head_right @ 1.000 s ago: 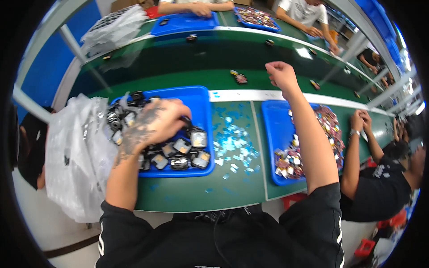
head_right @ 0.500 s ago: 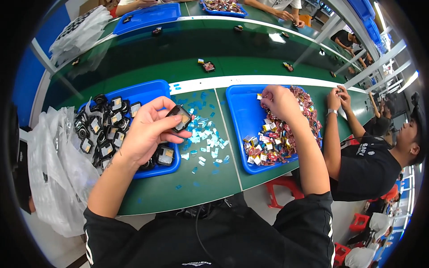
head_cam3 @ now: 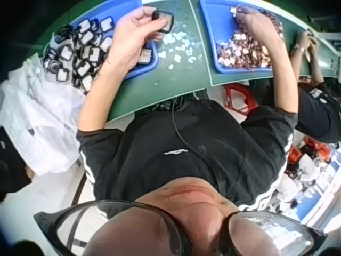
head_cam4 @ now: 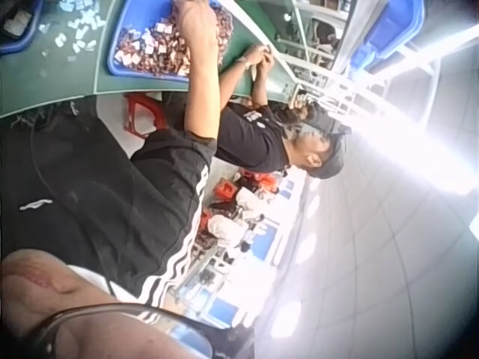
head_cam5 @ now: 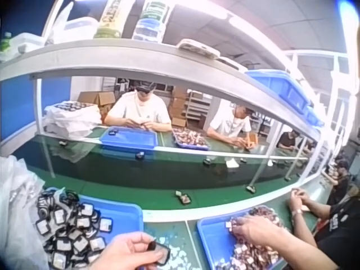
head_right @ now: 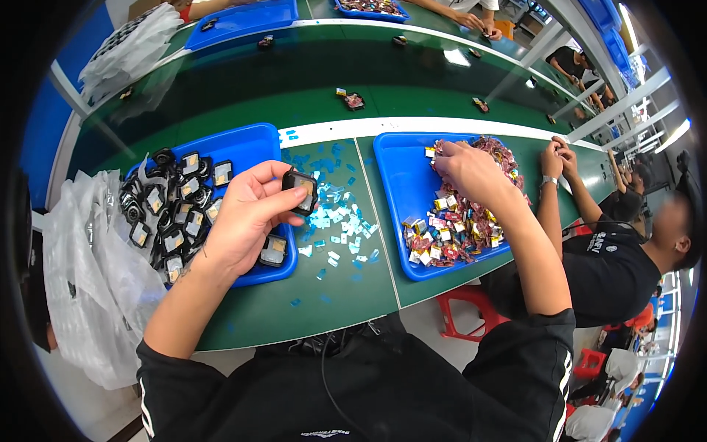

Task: Assembling small electronic components, specifically battery units for electronic cigarettes, on a factory assembly line.

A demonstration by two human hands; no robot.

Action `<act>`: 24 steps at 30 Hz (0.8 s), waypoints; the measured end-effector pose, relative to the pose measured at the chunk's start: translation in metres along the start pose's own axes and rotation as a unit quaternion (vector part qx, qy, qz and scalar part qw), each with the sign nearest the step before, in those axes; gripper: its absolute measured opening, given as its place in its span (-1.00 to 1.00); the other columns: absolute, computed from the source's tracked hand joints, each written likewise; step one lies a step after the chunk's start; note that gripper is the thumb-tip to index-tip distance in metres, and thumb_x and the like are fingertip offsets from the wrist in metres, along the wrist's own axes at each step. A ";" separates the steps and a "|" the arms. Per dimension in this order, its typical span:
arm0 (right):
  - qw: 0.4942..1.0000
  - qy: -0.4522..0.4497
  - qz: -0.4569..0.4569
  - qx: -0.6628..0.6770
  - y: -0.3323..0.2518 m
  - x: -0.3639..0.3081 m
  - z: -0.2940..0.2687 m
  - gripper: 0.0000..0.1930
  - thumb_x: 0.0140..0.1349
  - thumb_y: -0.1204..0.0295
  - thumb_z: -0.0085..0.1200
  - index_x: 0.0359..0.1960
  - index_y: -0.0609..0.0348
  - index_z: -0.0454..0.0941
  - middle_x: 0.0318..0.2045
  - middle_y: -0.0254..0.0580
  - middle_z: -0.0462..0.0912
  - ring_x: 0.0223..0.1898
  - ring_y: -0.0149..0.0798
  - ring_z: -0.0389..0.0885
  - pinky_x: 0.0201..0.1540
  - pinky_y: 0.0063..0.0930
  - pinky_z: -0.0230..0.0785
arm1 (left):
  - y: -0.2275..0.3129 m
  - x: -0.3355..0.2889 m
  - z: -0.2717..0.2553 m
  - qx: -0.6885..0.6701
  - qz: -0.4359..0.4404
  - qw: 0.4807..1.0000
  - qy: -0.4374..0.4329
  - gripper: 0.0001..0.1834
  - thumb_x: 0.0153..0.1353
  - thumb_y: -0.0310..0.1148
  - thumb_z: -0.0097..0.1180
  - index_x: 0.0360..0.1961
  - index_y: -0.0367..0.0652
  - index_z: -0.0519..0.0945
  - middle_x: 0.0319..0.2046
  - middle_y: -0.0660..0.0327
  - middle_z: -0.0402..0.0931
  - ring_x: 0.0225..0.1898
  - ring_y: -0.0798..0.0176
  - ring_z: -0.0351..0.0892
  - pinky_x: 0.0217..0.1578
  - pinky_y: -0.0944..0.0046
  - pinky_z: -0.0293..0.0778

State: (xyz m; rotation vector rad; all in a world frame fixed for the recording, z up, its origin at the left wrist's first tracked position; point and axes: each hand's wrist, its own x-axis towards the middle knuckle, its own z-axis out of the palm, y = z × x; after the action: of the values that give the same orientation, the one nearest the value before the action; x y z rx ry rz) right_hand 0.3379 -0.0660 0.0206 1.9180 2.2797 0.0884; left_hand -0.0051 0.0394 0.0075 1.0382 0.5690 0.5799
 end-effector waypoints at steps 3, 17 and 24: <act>0.990 0.098 -0.050 0.088 -0.004 0.000 0.000 -0.92 0.10 0.53 0.18 -0.37 0.20 0.55 -0.39 -0.14 0.55 -0.30 -0.07 0.58 -0.25 -0.24 0.46 | 0.000 -0.002 0.003 -0.027 -0.012 1.000 -0.004 -0.76 0.25 -0.51 0.15 -0.08 -0.26 0.44 -0.19 0.10 0.61 -0.30 0.30 0.67 -0.35 0.42 0.59; 0.625 0.204 0.122 0.744 -0.149 -0.011 -0.024 -0.87 0.23 0.63 0.11 -0.19 0.29 0.49 -0.28 -0.19 0.65 -0.21 -0.45 0.62 -0.16 -0.63 0.44 | -0.003 -0.017 0.024 0.321 0.157 0.933 -0.052 -0.68 0.10 -0.37 0.33 -0.09 -0.13 0.67 -0.18 0.21 0.53 -0.08 0.27 0.51 -0.06 0.26 0.43; 0.618 0.200 0.027 0.759 -0.169 -0.002 -0.026 -0.90 0.21 0.67 0.15 -0.24 0.37 0.54 -0.20 -0.12 0.58 -0.14 -0.39 0.59 -0.07 -0.59 0.49 | 0.001 -0.019 0.018 0.433 0.278 0.857 -0.030 -0.72 -0.08 -0.41 0.40 -0.25 -0.08 0.71 -0.29 0.16 0.56 -0.16 0.09 0.50 -0.10 0.15 0.41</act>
State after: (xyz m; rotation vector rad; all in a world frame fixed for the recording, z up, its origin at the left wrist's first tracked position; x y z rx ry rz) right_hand 0.1692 -0.0957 0.0216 2.5785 2.6907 -2.3490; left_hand -0.0064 0.0160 0.0185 2.1161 0.4677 0.8134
